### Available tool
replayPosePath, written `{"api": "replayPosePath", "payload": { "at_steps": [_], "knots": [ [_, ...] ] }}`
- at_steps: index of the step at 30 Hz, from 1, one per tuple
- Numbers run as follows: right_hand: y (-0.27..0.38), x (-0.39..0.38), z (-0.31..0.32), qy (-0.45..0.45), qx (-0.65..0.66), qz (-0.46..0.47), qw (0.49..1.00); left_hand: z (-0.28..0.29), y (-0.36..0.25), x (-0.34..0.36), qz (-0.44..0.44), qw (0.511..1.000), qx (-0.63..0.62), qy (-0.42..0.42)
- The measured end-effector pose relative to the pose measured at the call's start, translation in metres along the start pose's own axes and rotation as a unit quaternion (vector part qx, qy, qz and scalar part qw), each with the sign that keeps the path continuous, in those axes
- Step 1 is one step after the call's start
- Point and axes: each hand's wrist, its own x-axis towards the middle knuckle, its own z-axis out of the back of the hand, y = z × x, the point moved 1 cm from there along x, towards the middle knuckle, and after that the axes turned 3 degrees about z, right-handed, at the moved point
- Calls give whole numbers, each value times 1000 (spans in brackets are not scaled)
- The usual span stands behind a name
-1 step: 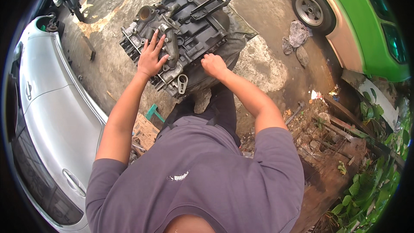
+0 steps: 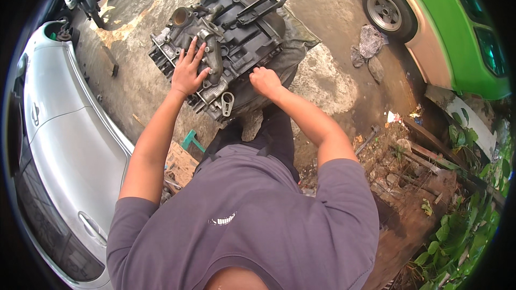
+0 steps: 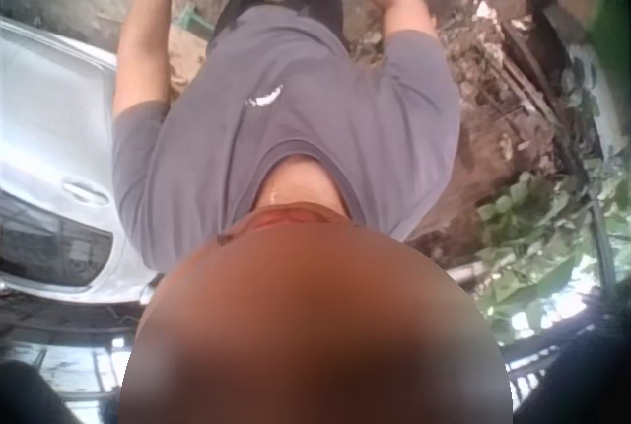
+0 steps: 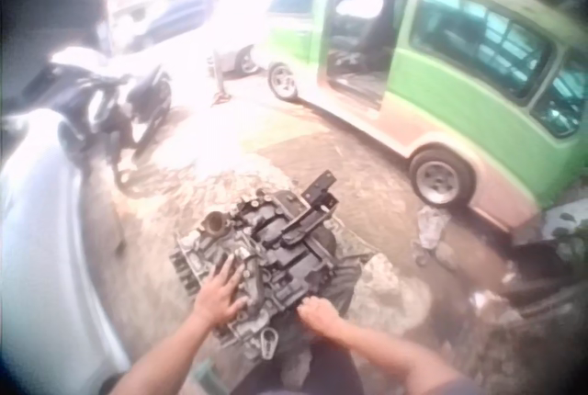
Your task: The person uses a wrench to loosen and remove bolts from a car engine block resting on a cloth on the ground. They repeatedly reposition the wrench and hands to access different bolt locations on the engine.
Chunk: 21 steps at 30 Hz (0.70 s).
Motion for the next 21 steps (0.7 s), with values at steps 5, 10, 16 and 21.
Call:
{"api": "replayPosePath", "payload": {
  "at_steps": [5, 10, 16, 21],
  "knots": [
    [29, 7, 9, 34, 43, -101, 993, 0, 0, 0, -2, 1000, -2, -3],
    [54, 10, 17, 49, 86, -269, 958, -1, 1, -1, -4, 1000, -7, -9],
    [30, 32, 24, 211, 215, -448, 842, -2, 2, -1, -11, 1000, -17, -19],
    [23, 33, 3, 131, 338, -493, 791, -1, 1, -1, -10, 1000, -14, -20]
  ]
}}
